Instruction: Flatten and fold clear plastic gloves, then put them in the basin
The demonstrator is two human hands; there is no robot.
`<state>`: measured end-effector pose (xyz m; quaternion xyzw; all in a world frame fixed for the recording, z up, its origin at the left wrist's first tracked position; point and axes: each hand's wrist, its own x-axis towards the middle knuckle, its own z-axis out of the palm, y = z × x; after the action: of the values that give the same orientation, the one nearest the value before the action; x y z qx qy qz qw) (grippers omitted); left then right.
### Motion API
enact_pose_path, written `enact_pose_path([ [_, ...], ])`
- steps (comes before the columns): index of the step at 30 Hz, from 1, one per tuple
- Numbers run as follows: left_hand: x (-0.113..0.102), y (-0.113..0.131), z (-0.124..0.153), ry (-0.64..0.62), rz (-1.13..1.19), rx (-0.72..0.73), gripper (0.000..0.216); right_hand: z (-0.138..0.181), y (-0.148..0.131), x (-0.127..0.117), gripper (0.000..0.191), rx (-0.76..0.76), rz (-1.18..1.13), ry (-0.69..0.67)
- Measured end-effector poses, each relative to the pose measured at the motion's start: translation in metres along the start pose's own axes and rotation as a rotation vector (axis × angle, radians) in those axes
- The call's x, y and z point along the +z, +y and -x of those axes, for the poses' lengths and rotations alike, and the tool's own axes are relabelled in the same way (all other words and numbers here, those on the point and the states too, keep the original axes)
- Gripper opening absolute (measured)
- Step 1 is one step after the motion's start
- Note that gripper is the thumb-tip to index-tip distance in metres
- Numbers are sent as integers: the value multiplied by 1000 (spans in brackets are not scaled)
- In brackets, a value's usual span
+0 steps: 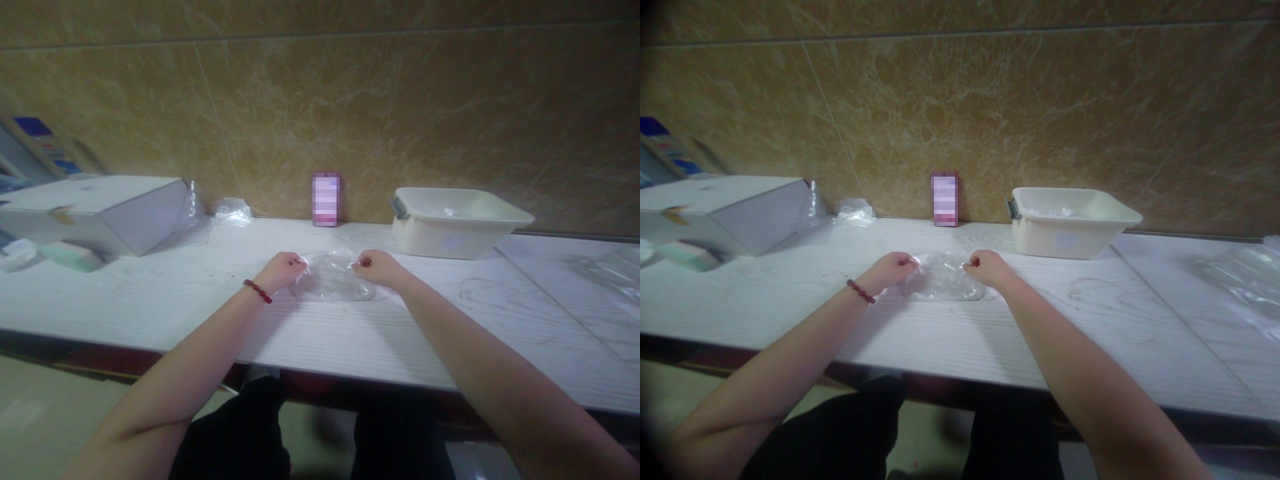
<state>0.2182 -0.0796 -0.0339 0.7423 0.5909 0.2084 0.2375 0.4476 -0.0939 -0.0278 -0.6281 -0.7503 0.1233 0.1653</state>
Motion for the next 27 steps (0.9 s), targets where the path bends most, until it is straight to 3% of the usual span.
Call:
enact_pose_path([
  [7, 5, 0, -3, 83, 75, -53, 24, 0, -4, 5, 17, 106, -99, 61],
  [13, 10, -3, -6, 85, 299, -129, 22, 0, -3, 11, 13, 75, -157, 90],
  [27, 20, -2, -13, 45, 590, -72, 12, -1, -3, 15, 9, 123, -282, 110],
])
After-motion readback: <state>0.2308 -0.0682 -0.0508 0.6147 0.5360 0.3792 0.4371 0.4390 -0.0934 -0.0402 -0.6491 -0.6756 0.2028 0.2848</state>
